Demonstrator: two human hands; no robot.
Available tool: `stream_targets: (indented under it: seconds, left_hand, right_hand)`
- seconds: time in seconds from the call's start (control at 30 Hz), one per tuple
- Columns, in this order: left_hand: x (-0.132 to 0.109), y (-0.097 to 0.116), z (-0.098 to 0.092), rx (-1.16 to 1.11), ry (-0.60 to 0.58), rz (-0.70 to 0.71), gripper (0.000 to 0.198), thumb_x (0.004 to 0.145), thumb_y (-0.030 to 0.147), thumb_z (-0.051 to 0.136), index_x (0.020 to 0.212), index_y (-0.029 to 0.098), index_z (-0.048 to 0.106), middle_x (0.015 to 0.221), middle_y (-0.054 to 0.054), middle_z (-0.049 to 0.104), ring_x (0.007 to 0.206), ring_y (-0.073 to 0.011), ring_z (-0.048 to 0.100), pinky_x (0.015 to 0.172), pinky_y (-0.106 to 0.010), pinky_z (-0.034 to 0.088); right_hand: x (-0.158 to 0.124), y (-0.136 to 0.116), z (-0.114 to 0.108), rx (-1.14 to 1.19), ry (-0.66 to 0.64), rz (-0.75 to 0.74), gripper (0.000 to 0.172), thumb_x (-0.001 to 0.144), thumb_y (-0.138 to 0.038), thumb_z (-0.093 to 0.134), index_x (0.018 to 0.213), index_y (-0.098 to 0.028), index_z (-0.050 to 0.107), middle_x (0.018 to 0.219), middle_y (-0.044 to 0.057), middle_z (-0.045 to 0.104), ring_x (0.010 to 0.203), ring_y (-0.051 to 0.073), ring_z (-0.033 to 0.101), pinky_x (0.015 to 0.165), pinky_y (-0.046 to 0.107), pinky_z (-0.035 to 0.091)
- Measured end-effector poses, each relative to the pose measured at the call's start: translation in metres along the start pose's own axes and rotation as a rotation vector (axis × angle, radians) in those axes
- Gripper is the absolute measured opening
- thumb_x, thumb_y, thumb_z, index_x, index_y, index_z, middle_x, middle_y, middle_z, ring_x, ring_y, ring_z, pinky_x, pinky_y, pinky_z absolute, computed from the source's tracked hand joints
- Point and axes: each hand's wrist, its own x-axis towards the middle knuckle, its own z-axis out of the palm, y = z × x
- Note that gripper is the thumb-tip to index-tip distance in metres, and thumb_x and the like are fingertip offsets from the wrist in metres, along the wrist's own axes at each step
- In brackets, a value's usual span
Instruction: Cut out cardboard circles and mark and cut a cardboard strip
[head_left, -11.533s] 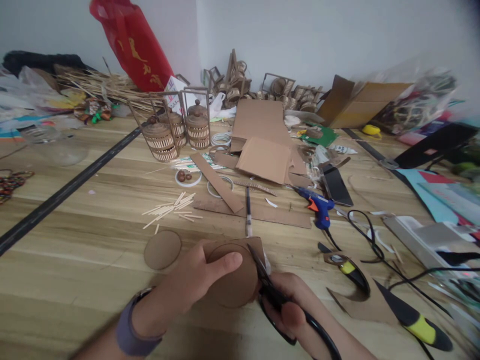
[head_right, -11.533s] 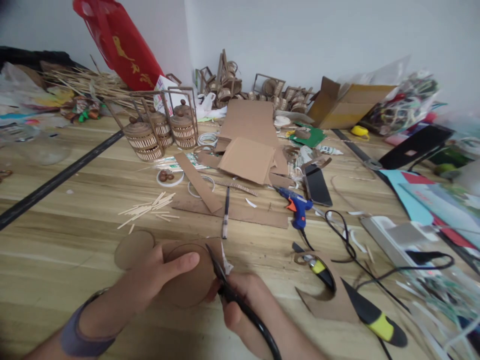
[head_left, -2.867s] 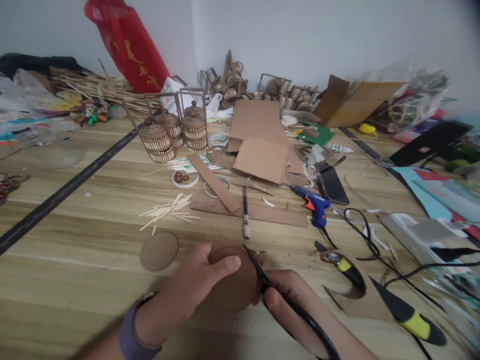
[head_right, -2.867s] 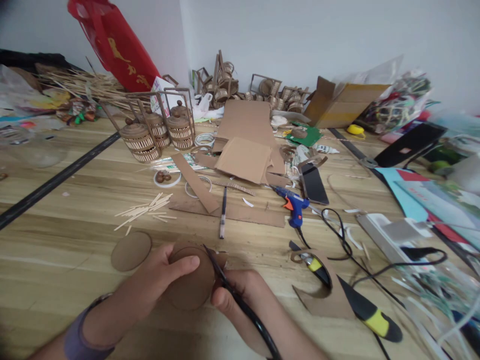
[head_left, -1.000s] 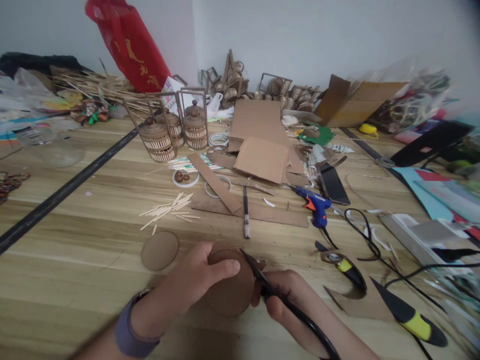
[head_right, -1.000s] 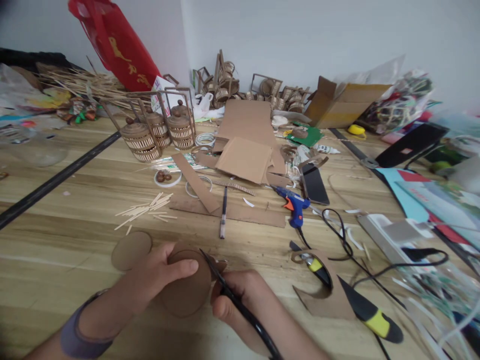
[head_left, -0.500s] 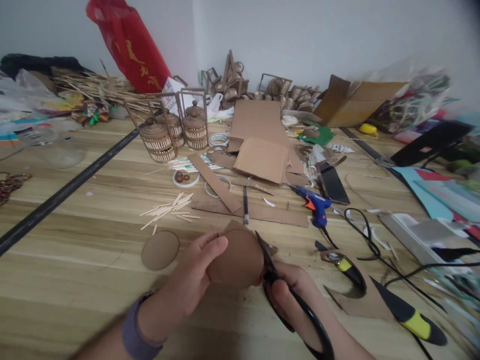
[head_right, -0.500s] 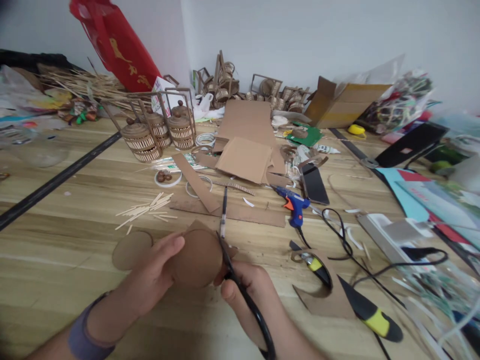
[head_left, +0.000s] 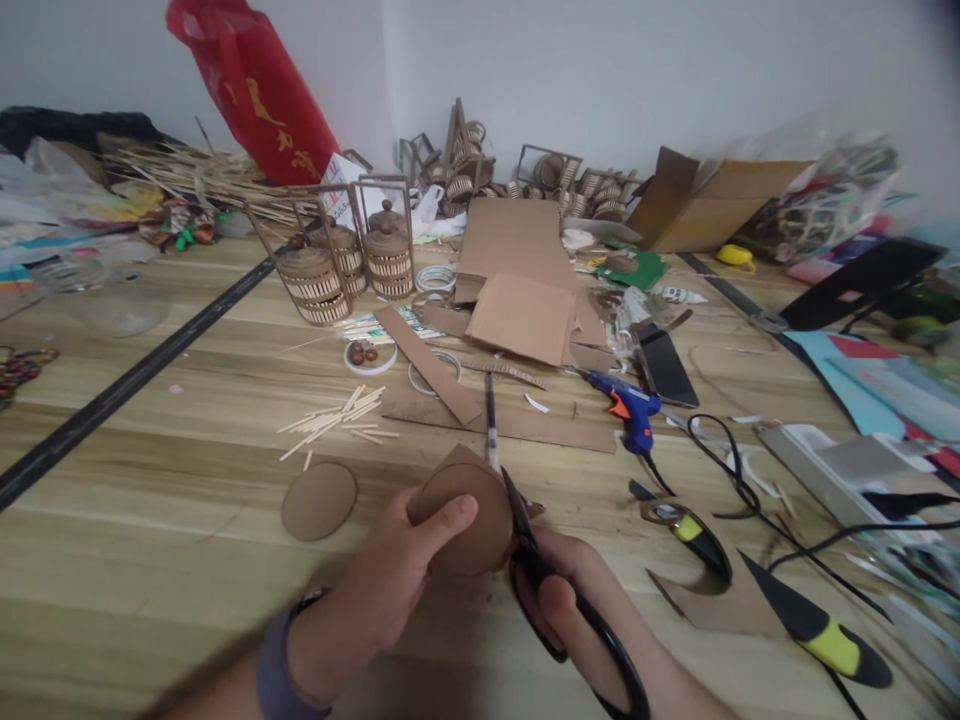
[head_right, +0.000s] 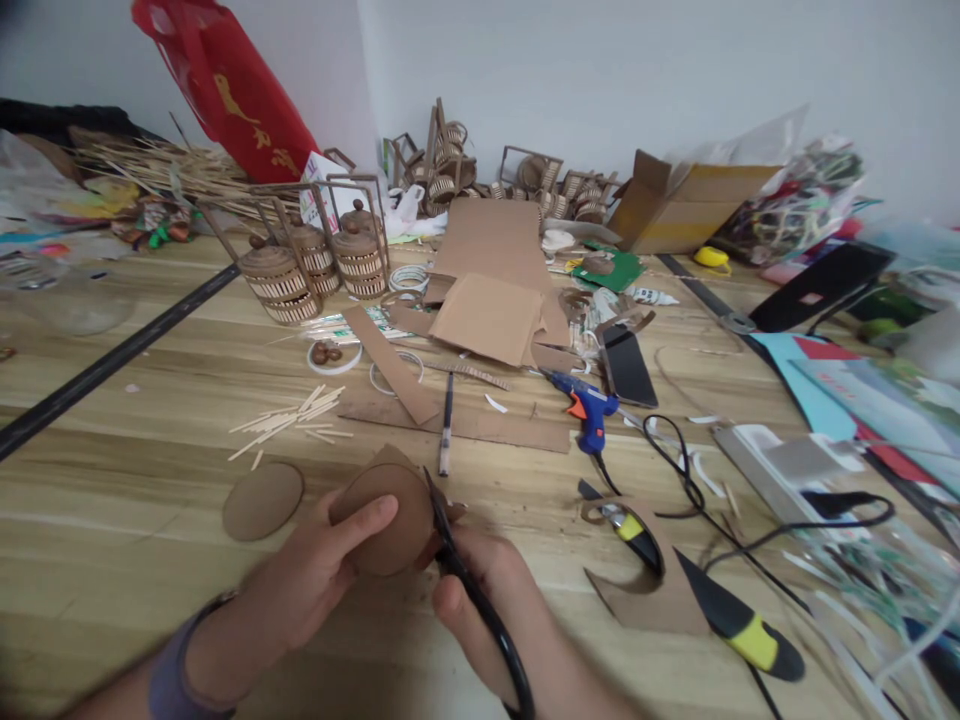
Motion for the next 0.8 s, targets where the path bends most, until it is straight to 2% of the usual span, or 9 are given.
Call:
stream_targets:
  seconds: [0.1,0.3,0.5,0.63,0.8]
  left_hand:
    - [0.0005,-0.0014,-0.0016,0.028,0.019,0.005,0.053,0.065,0.054,0.088,0.102,0.018,0.075,0.105,-0.01,0.081,0.107,-0.0347,0.072,0.095,-0.043,0.054]
    - [0.0003,-0.0034,-0.0046,0.129,0.035,0.041,0.052,0.069,0.054,0.086,0.106,0.02,0.074,0.11,-0.01,0.081,0.111,-0.0359,0.071,0.099,-0.045,0.052]
    - [0.0006,-0.0037,-0.0067,0.17,0.027,0.053,0.048,0.074,0.054,0.084,0.108,0.022,0.074,0.114,-0.01,0.08,0.114,-0.035,0.07,0.102,-0.045,0.051]
    - [-0.0008,-0.0021,-0.0062,0.173,0.023,0.038,0.05,0.073,0.054,0.083,0.109,0.022,0.073,0.115,-0.01,0.08,0.114,-0.035,0.07,0.1,-0.045,0.052]
    - [-0.0036,0.0022,-0.0044,0.208,0.01,0.031,0.041,0.077,0.051,0.08,0.104,0.022,0.073,0.11,-0.008,0.081,0.111,-0.0333,0.072,0.098,-0.043,0.053]
  right_hand:
    - [-0.0001,-0.0013,-0.0008,-0.012,-0.009,-0.016,0.074,0.086,-0.092,0.033,0.063,-0.022,0.045,0.053,-0.003,0.044,0.048,0.012,0.038,0.046,0.026,0.026]
    - [0.0002,-0.0033,-0.0025,0.006,-0.036,-0.016,0.073,0.087,-0.091,0.033,0.067,-0.022,0.046,0.054,-0.004,0.043,0.048,0.012,0.036,0.048,0.027,0.026]
    - [0.0019,-0.0053,-0.0013,0.008,-0.005,-0.049,0.069,0.09,-0.088,0.035,0.067,-0.023,0.041,0.057,-0.005,0.037,0.052,0.012,0.032,0.052,0.027,0.028]
    - [0.0006,-0.0027,-0.0013,-0.016,0.008,-0.035,0.07,0.09,-0.087,0.034,0.069,-0.022,0.045,0.063,-0.004,0.039,0.056,0.013,0.035,0.053,0.027,0.029]
    - [-0.0005,-0.0001,-0.0024,-0.016,-0.005,-0.008,0.075,0.09,-0.088,0.035,0.075,-0.018,0.058,0.062,-0.004,0.04,0.056,0.013,0.037,0.053,0.026,0.029]
